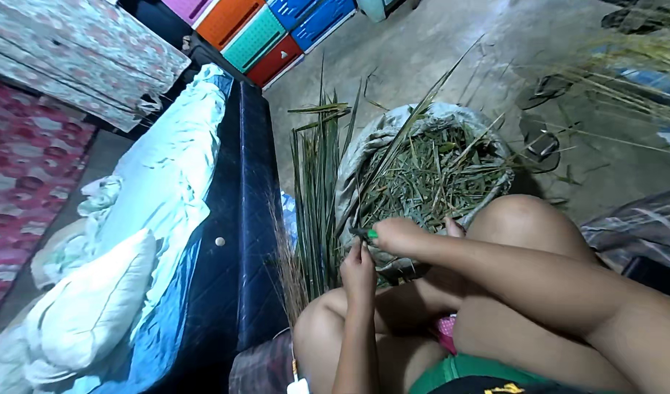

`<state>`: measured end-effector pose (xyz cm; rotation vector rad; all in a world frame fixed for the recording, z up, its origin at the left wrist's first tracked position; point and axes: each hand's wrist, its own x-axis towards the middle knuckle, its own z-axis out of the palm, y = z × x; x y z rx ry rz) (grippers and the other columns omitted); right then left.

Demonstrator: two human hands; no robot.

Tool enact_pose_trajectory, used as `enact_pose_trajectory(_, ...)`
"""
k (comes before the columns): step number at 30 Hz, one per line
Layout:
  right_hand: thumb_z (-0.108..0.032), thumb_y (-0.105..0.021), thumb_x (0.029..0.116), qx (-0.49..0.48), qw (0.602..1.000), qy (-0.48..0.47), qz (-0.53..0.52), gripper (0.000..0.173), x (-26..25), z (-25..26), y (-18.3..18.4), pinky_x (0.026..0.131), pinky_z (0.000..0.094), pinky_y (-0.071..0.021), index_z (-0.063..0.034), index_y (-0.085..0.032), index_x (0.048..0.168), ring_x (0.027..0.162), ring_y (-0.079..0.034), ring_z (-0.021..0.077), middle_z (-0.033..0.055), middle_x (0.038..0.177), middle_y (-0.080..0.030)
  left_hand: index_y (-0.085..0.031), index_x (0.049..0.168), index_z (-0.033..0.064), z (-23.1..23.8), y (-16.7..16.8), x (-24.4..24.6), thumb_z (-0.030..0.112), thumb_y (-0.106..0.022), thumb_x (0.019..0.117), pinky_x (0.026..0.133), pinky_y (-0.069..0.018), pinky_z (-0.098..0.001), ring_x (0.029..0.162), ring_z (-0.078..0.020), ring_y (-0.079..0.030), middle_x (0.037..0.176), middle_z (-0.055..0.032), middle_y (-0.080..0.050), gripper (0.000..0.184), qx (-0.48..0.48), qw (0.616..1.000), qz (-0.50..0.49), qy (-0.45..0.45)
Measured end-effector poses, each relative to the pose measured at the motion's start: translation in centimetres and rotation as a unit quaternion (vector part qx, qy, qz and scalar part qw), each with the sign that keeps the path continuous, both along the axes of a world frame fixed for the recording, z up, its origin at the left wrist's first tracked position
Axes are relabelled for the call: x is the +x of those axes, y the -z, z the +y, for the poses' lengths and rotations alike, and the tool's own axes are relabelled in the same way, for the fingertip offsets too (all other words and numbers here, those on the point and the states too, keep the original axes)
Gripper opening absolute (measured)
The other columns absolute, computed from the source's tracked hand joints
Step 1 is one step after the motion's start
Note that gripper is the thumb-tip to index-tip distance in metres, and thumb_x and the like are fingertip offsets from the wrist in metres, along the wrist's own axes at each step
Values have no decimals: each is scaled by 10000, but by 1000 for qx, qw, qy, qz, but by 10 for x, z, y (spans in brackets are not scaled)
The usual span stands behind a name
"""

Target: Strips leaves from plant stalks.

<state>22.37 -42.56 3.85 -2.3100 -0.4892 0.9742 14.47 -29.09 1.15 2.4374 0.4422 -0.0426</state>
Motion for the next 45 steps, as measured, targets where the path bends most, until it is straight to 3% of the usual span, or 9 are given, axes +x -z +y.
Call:
enact_pose_trajectory(13, -234, -519, 1077, -27, 988, 142, -58, 340, 44, -17, 22, 947, 674, -486, 29, -650, 1249, 1195, -631, 473, 279, 1242, -667, -613, 1434, 116, -4, -5, 0, 187, -489, 1093, 607, -508, -342, 571, -135, -570, 720, -60, -653, 370, 4, 1000, 12, 15)
enact_pose_trajectory(17, -336, -511, 1086, 26, 972, 230, -36, 395, 64, -31, 28, 903, 633, -512, 16, -665, 1177, 1097, -670, 429, 256, 1144, -688, -620, 1432, 132, -7, -6, -5, 172, -495, 1081, 650, -523, -371, 615, -153, -599, 762, -77, -675, 375, 12, 999, 19, 24)
enact_pose_trajectory(21, -372, -479, 1111, 147, 975, 144, 86, 422, 39, -15, 18, 782, 451, -470, 9, -595, 1252, 846, -562, 255, 172, 1025, -590, -582, 1462, 103, -12, -4, -4, 143, -496, 1067, 670, -536, -387, 648, -177, -626, 835, -114, -703, 407, -12, 999, 34, 40)
enact_pose_trajectory(24, -262, -488, 1105, 167, 967, 163, 104, 305, 39, -13, 19, 726, 412, -441, -9, -608, 1227, 780, -512, 214, 136, 962, -563, -508, 1514, 80, -14, -6, -4, 160, -519, 1070, 600, -522, -334, 611, -145, -607, 858, -110, -702, 451, -58, 994, 69, 67)
enact_pose_trajectory(30, -398, -451, 1115, 215, 921, 308, 103, 403, 66, -23, 48, 624, 355, -458, -51, -556, 1289, 671, -505, 176, 97, 882, -539, -554, 1467, 58, -11, -4, -1, 218, -440, 1117, 494, -408, -272, 493, -80, -469, 700, -24, -638, 401, -107, 990, 81, 34)
enact_pose_trajectory(34, -268, -470, 1093, 127, 986, 86, 64, 362, 22, -9, 16, 838, 561, -475, 47, -628, 1180, 952, -619, 358, 244, 1064, -629, -605, 1408, 30, -4, -3, 14, 228, -421, 1122, 606, -480, -342, 589, -138, -549, 763, -71, -663, 394, -66, 995, 77, 6)
enact_pose_trajectory(37, -267, -480, 1080, 52, 999, -2, -7, 349, -6, 1, 6, 902, 649, -484, 28, -638, 1178, 1131, -641, 439, 270, 1161, -661, -686, 1052, -19, 0, -1, 16, 144, -413, 1091, 608, -487, -337, 592, -128, -556, 724, -49, -629, 320, -45, 997, 67, 5)
enact_pose_trajectory(41, -260, -504, 1080, -29, 998, 23, -58, 377, 11, 0, 14, 956, 672, -481, 28, -614, 1298, 1220, -616, 480, 287, 1276, -648, -616, 1397, 38, 1, 3, 11, 230, -436, 1117, 596, -478, -344, 577, -140, -544, 740, -58, -652, 384, -58, 995, 76, 12)
enact_pose_trajectory(45, -235, -501, 1087, -47, 987, 140, -69, 344, 47, -12, 26, 932, 662, -504, 18, -629, 1283, 1180, -643, 471, 277, 1238, -670, -594, 1442, 95, -2, 1, 5, 224, -436, 1116, 515, -419, -294, 505, -98, -478, 667, -10, -605, 384, -76, 995, 69, 5)
